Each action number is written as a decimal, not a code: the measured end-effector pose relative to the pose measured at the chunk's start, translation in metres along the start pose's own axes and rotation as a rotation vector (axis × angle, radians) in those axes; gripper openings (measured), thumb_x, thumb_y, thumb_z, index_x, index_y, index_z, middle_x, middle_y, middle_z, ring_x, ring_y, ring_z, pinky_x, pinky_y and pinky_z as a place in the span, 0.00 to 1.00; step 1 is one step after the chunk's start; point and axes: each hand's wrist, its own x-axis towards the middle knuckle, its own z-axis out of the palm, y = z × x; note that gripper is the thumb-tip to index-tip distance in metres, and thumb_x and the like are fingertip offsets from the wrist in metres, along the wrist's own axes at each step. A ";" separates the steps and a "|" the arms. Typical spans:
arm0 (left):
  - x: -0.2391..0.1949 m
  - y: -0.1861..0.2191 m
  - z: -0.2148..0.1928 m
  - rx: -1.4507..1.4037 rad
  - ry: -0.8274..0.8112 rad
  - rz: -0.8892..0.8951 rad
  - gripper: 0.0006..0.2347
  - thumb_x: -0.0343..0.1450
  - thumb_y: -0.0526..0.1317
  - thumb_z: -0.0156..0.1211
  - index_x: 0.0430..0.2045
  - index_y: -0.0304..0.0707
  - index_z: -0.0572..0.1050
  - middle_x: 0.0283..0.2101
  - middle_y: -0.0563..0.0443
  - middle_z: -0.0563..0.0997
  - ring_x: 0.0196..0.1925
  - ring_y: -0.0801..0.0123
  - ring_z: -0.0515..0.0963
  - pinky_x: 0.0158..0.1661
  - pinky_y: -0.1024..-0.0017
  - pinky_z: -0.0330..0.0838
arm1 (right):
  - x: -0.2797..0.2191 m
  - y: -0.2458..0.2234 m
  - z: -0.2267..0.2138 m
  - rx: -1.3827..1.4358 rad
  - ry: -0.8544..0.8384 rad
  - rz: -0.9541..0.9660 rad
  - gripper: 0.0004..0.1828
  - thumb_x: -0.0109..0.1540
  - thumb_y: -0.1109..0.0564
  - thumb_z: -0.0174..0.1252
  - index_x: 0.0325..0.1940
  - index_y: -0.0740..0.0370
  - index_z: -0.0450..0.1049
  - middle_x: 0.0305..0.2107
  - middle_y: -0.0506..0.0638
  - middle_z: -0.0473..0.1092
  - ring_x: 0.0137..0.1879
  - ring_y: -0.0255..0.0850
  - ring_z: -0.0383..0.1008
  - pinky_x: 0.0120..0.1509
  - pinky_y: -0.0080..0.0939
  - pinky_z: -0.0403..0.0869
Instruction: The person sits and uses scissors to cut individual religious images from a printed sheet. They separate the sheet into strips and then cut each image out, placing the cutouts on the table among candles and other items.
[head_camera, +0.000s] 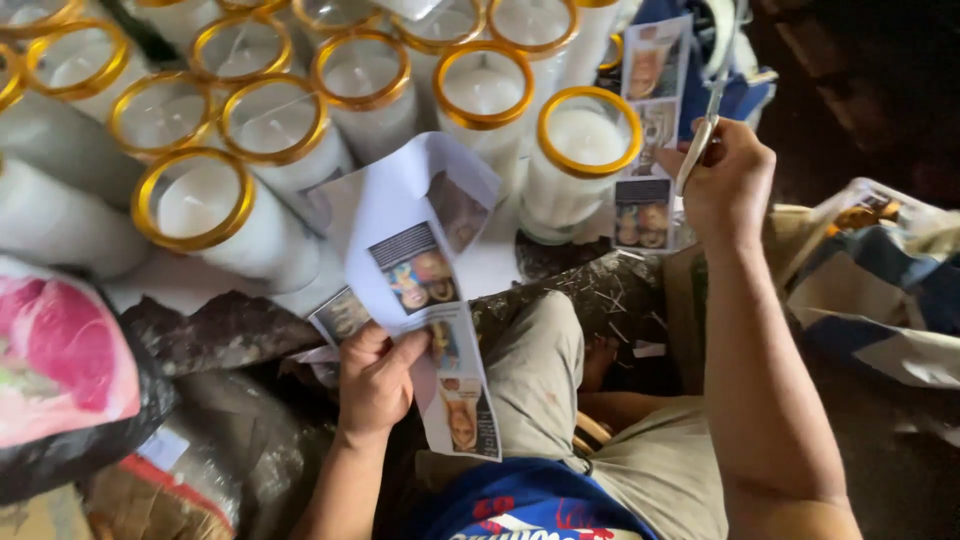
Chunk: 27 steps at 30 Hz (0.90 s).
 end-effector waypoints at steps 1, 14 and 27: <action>-0.002 0.010 0.000 0.153 0.012 -0.012 0.08 0.69 0.34 0.63 0.40 0.31 0.82 0.44 0.47 0.86 0.47 0.65 0.83 0.51 0.67 0.78 | 0.007 0.014 0.012 -0.213 -0.020 -0.083 0.19 0.59 0.54 0.82 0.43 0.64 0.78 0.33 0.52 0.79 0.35 0.39 0.76 0.31 0.46 0.72; 0.009 0.078 -0.051 -0.037 -0.307 -0.272 0.07 0.68 0.31 0.66 0.37 0.30 0.82 0.40 0.38 0.87 0.38 0.61 0.87 0.41 0.66 0.83 | -0.117 -0.048 -0.041 0.648 -0.372 -0.056 0.15 0.57 0.43 0.67 0.36 0.54 0.74 0.24 0.46 0.71 0.27 0.30 0.69 0.53 0.30 0.71; 0.018 0.152 -0.031 0.258 -0.237 -0.384 0.08 0.57 0.26 0.75 0.17 0.27 0.78 0.13 0.46 0.77 0.14 0.73 0.75 0.20 0.76 0.73 | -0.090 -0.103 0.017 0.496 -1.328 -0.027 0.26 0.48 0.45 0.78 0.37 0.69 0.82 0.13 0.52 0.74 0.17 0.35 0.69 0.21 0.32 0.67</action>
